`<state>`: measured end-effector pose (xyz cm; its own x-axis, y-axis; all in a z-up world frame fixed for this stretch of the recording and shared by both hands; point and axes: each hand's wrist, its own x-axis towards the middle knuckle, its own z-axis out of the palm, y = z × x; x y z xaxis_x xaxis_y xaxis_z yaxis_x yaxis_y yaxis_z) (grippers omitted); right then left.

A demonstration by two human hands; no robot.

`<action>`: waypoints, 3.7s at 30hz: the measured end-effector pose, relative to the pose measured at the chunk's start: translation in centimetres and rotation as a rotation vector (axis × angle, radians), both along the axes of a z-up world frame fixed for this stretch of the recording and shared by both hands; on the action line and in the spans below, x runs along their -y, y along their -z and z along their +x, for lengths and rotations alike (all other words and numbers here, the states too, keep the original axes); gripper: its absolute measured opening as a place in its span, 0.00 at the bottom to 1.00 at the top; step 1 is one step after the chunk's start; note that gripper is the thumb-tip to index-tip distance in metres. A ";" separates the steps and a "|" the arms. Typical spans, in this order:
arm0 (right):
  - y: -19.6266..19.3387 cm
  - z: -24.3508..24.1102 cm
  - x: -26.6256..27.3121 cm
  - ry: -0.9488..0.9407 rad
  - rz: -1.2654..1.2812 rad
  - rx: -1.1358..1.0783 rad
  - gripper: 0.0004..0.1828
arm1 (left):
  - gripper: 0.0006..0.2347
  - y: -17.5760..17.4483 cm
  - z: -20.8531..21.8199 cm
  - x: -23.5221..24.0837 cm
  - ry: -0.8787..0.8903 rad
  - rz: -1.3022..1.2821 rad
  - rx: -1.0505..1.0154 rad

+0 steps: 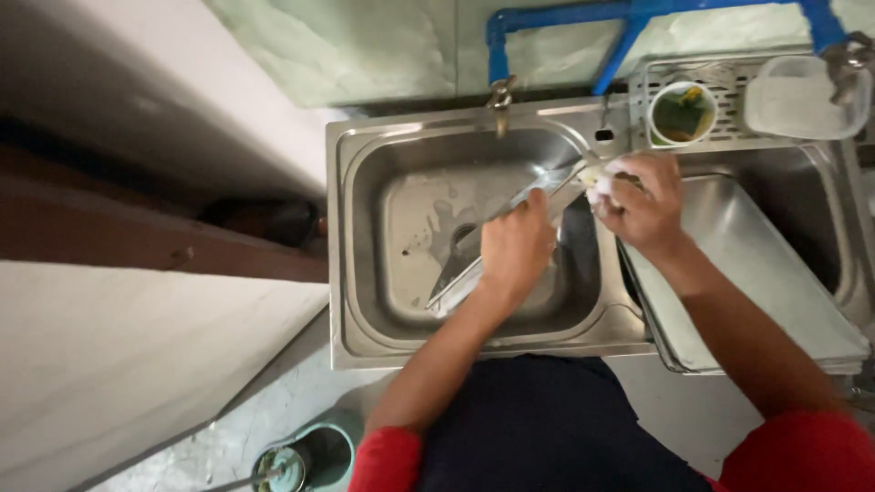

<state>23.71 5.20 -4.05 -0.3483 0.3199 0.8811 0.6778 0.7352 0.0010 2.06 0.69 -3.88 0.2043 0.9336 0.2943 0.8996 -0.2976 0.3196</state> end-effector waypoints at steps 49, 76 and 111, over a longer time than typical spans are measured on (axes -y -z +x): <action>8.8 -4.3 0.2 0.053 -0.948 -0.752 0.13 | 0.15 -0.8 -9.2 4.7 -0.106 -0.293 0.249; 9.4 -13.5 5.7 -0.073 -0.555 -0.406 0.20 | 0.16 -1.5 -11.3 5.7 -0.101 0.111 0.419; 7.4 -11.3 3.3 -0.185 -0.601 -0.246 0.08 | 0.14 -1.4 -12.5 5.8 -0.105 0.152 0.408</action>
